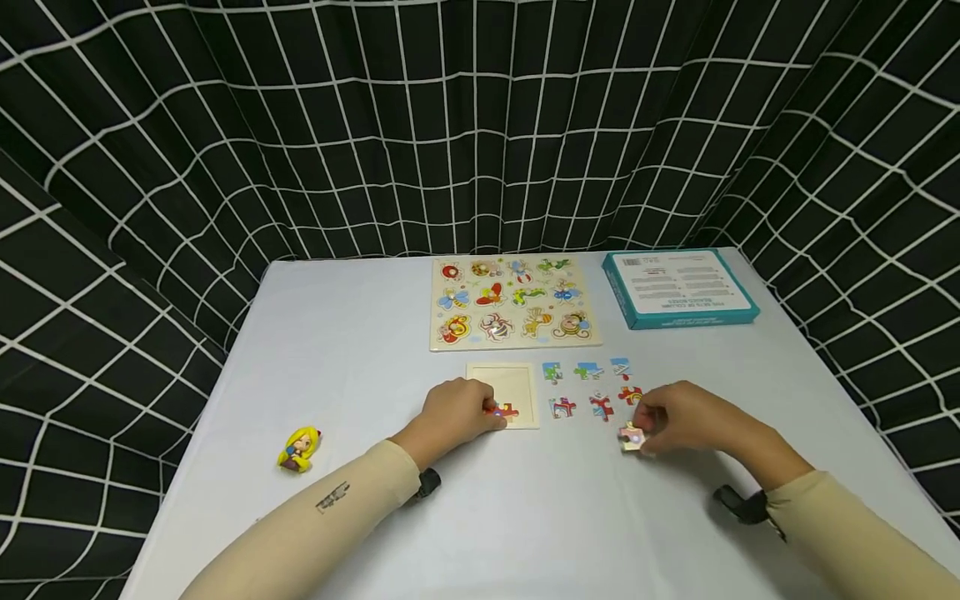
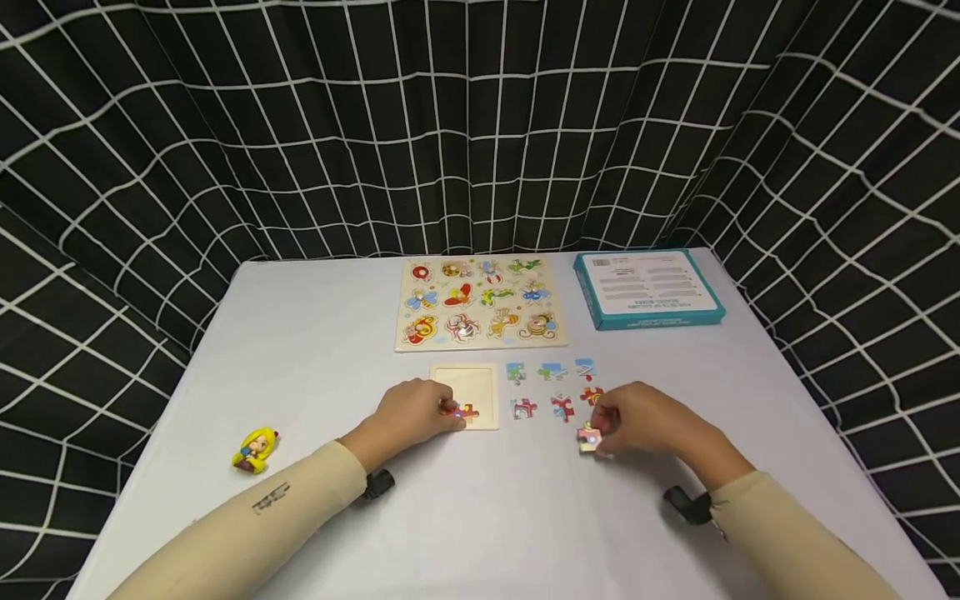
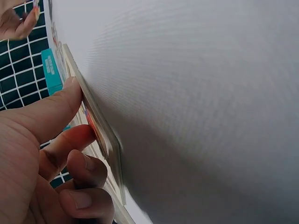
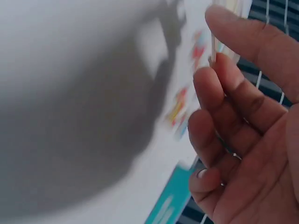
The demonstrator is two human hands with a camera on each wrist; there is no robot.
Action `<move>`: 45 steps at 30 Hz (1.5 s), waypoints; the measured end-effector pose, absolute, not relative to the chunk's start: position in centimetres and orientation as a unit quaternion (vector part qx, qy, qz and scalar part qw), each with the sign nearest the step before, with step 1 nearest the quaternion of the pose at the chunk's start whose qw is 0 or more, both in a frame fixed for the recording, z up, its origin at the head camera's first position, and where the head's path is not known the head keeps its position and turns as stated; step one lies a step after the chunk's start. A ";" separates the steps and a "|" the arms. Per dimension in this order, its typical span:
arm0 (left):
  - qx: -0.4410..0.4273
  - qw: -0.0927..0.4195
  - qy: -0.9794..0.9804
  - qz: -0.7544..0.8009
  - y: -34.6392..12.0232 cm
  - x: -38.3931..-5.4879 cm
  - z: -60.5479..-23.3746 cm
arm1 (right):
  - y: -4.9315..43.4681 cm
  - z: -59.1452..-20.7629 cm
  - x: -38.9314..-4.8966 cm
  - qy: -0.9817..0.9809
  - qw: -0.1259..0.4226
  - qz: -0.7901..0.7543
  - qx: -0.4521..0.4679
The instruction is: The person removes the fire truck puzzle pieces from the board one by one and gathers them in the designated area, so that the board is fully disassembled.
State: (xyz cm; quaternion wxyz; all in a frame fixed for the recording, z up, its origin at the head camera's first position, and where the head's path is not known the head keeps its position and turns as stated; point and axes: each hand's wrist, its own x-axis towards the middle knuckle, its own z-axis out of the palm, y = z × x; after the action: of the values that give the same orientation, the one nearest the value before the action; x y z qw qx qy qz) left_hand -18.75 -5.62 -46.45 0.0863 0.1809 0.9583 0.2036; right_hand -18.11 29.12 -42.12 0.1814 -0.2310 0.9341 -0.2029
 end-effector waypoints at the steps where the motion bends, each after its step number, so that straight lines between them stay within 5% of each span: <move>1: 0.179 0.088 0.958 0.206 -5.8 -18.7 -46.5 | 29.8 -42.2 -18.1 0.935 0.184 -0.199 -0.227; 15: 0.154 0.110 0.952 0.240 -7.6 -18.8 -45.7 | 30.2 -43.3 -19.7 0.963 0.103 -0.110 -0.222; 22: 0.136 0.067 0.957 0.246 -7.2 -18.5 -45.5 | 27.1 -41.8 -20.4 0.951 0.074 -0.150 -0.261; 32: 0.138 0.044 0.965 0.216 -7.0 -17.5 -45.1 | 15.9 -43.0 -19.5 0.907 0.067 -0.138 -0.393; 45: 0.163 0.061 0.961 0.214 -5.6 -18.0 -45.6 | 15.8 -44.0 -20.3 0.915 0.097 -0.177 -0.350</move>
State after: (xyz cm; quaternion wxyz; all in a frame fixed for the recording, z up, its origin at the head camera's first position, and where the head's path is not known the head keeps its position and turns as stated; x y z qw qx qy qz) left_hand -18.03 -5.62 -45.58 0.0614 0.1634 0.9611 0.2140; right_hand -20.27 15.78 -43.99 0.0965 -0.3497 0.9148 -0.1774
